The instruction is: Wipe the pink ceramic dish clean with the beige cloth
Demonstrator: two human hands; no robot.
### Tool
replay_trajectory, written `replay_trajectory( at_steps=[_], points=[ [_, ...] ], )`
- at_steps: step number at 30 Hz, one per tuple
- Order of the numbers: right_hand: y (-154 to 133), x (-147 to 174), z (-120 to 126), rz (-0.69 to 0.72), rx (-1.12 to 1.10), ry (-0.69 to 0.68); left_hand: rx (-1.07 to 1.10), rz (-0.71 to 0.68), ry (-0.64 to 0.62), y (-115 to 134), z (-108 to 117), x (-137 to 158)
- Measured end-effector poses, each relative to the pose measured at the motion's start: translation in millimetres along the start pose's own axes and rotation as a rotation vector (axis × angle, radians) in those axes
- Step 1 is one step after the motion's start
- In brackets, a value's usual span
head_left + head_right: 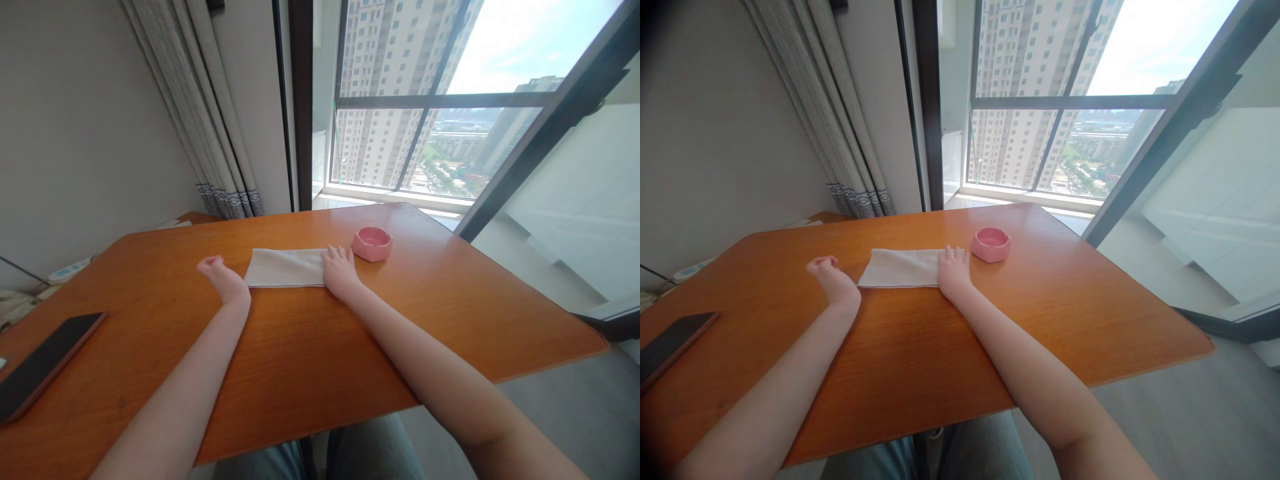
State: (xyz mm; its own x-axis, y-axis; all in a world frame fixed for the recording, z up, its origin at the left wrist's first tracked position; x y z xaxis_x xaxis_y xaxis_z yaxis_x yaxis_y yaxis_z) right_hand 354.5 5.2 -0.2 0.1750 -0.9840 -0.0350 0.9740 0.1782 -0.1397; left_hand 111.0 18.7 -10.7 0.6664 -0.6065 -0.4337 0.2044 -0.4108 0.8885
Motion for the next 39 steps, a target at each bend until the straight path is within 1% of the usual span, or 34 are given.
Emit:
replay_trajectory(
  at_steps=[1, 2, 3, 4, 5, 8, 9, 10, 11, 12, 13, 16, 18, 21, 23, 25, 27, 30, 32, 33, 35, 37, 39],
  points=[
    [-3, 0, -2, 0.05, -0.033, 0.025, -0.034, -0.096, 0.024, 5, 1, 1],
    [-7, -1, -5, 0.079, -0.064, 0.033, -0.07, -0.182, -0.004, 11, 0, 3],
    [-9, -2, -8, 0.092, -0.087, 0.024, -0.103, -0.238, -0.059, 16, -2, 7],
    [-11, -2, -11, 0.091, -0.095, 0.001, -0.149, -0.296, -0.204, 21, -6, 13],
    [-13, -3, -14, 0.088, -0.092, -0.031, -0.201, -0.341, -0.381, 24, -10, 19],
    [-12, -2, -17, 0.109, -0.058, -0.118, -0.363, -0.42, -0.975, 30, -22, 42],
    [-12, 0, -16, 0.127, -0.05, -0.134, -0.4, -0.436, -1.144, 30, -24, 49],
    [-11, 1, -14, 0.146, -0.049, -0.15, -0.424, -0.446, -1.271, 31, -25, 54],
    [-11, 3, -11, 0.164, -0.05, -0.167, -0.438, -0.451, -1.345, 31, -26, 57],
    [-10, 5, -8, 0.181, -0.053, -0.186, -0.449, -0.452, -1.37, 30, -27, 59],
    [-11, 7, -6, 0.195, -0.056, -0.204, -0.462, -0.451, -1.36, 30, -27, 59],
    [-12, 12, 0, 0.215, -0.073, -0.222, -0.534, -0.44, -1.266, 24, -25, 55],
    [-13, 11, -1, 0.202, -0.099, -0.185, -0.627, -0.422, -1.223, 17, -23, 52],
    [-11, 6, -6, 0.101, -0.126, -0.125, -0.839, -0.379, -1.217, 6, -20, 49],
    [-7, 0, -11, 0.001, -0.109, -0.134, -0.956, -0.335, -1.228, 2, -19, 48],
    [-4, -5, -16, -0.062, -0.084, -0.16, -1.014, -0.289, -1.23, 1, -18, 47],
    [-2, -7, -18, -0.077, -0.07, -0.164, -1.041, -0.253, -1.217, 0, -18, 43],
    [-1, -7, -19, -0.063, -0.047, -0.098, -1.11, -0.212, -1.15, -3, -16, 36],
    [-3, -6, -18, 0.015, -0.034, -0.058, -1.146, -0.212, -1.107, -6, -14, 31],
    [-4, -5, -18, 0.066, -0.033, -0.065, -1.147, -0.221, -1.097, -7, -13, 30],
    [-5, -5, -17, 0.143, -0.039, -0.124, -1.142, -0.229, -1.09, -9, -11, 27],
    [-5, -6, -17, 0.133, -0.038, -0.175, -1.186, -0.182, -1.07, -9, -9, 23],
    [-5, -6, -18, 0.085, -0.027, -0.172, -1.268, -0.101, -1.033, -8, -7, 19]
  ],
)
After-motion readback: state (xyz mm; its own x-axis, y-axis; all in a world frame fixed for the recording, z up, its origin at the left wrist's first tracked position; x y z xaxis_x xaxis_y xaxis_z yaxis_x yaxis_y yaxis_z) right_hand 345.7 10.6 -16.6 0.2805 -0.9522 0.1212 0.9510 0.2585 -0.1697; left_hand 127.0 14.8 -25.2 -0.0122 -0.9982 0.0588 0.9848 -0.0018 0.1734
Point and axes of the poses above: each hand's wrist, its own x-axis away from the middle knuckle, its own z-axis out of the back of the hand, y = z × x, the point moved 1 cm from there along -x, towards the middle knuckle, and after that the axes turned 4 degrees about -y, right-handed, at the moved point
